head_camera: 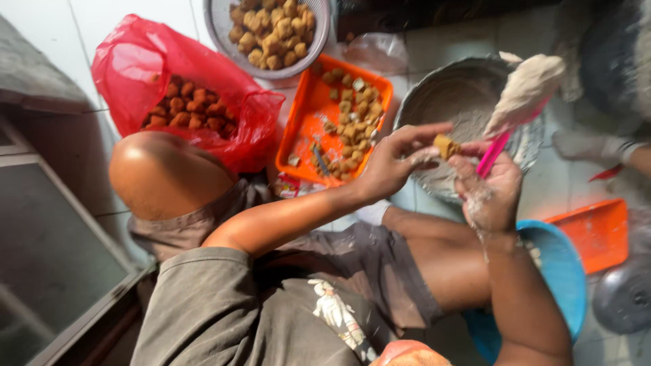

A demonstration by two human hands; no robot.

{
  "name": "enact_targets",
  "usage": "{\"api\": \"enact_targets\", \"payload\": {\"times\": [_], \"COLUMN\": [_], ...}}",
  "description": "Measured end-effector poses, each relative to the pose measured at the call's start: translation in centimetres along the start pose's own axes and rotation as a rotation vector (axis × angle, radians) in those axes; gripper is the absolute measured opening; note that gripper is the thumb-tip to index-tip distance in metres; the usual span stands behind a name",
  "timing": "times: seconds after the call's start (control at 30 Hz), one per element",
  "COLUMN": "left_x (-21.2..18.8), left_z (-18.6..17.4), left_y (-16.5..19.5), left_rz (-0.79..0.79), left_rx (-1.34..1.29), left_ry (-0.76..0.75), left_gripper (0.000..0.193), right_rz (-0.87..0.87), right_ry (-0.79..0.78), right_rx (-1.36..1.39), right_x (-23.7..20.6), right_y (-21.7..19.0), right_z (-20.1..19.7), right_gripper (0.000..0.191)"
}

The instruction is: The person scoops a thick batter from a metal bowl using a pink spatula and applies it to small round food items held in the left hand. The coated items are then placed into an orange tray. The process is repeated continuously.

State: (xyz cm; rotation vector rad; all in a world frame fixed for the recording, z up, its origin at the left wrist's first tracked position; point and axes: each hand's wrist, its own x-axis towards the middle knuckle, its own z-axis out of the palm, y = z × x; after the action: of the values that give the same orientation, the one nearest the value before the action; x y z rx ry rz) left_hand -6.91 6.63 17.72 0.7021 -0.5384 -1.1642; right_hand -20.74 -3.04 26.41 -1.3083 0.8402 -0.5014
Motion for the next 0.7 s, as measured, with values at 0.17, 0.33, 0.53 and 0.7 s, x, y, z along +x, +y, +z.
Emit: {"api": "enact_targets", "payload": {"times": [0.17, 0.33, 0.53, 0.7], "left_x": [-1.8, -1.4, -2.3, -0.9], "left_z": [1.6, 0.9, -0.2, -0.8], "left_y": [0.7, 0.9, 0.9, 2.3], "left_rz": [-0.050, -0.021, -0.034, -0.146], "left_rx": [-0.027, 0.007, -0.063, -0.140], "left_ry": [0.109, 0.067, -0.040, 0.033], "left_gripper": [0.041, 0.042, 0.039, 0.028], "right_rz": [-0.025, -0.016, -0.031, -0.115], "right_ry": [-0.044, -0.086, -0.066, -0.076], "right_rx": [-0.071, 0.006, 0.167, -0.149], "right_x": [-0.8, -1.0, -0.6, -0.9], "right_y": [0.9, 0.4, -0.4, 0.1], "right_z": [1.2, 1.4, 0.8, 0.6], "right_gripper": [0.024, 0.018, 0.019, 0.023]}}
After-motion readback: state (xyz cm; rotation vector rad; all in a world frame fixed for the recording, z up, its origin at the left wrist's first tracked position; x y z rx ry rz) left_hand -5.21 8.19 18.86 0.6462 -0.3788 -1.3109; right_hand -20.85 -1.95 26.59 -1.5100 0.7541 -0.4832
